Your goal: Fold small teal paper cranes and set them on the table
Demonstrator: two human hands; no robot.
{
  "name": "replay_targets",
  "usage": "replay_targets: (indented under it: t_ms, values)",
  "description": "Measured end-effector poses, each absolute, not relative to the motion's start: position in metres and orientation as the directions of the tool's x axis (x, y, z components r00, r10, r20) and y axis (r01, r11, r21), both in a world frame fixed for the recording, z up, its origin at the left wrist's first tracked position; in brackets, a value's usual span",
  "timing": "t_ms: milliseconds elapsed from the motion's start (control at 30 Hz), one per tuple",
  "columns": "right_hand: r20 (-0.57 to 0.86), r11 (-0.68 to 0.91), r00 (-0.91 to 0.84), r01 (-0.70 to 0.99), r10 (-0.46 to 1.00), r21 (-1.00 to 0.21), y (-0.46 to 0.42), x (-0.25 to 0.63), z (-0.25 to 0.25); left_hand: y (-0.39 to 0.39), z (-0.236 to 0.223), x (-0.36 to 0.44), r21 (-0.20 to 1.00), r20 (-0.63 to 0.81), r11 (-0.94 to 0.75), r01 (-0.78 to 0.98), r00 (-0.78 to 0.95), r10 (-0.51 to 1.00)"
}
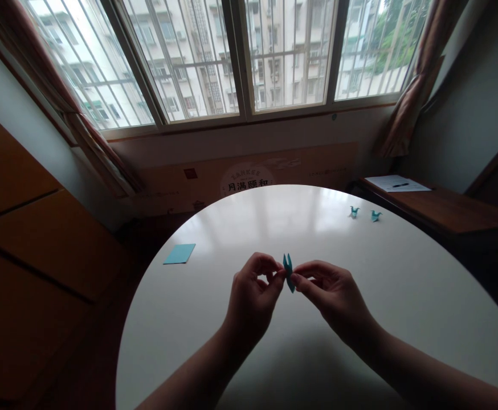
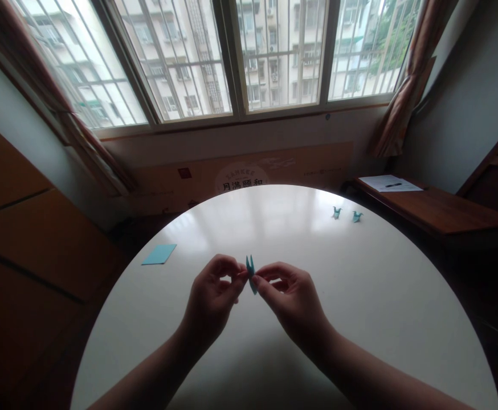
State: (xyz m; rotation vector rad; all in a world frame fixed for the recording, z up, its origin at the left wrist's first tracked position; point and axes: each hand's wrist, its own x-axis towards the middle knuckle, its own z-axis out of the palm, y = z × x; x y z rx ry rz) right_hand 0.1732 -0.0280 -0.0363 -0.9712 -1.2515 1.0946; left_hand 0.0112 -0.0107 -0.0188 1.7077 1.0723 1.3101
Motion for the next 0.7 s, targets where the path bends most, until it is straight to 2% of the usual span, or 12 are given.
replay_targets:
  t_ms: [267,433,700]
  values:
    - [0.195,0.197,0.025,-0.158,0.980,-0.968,-0.0270,0.1760,-0.0392,-0.0086,-0.0182,0.0102,0.907,0.354,-0.377,0.185,0.146,0.924]
    - [0.241,0.241,0.013,-0.147,0.970,-0.959,-0.0269,0.1766,-0.0377,-0.0087,-0.0142,0.0100,0.927,0.315,-0.338,0.166,0.149,0.937]
    - [0.249,0.245,-0.046,-0.091,0.967,-0.965,-0.0281,0.1763,-0.0369,-0.0109,-0.0165,0.0096,0.901,0.382,-0.404,0.156,0.153,0.911]
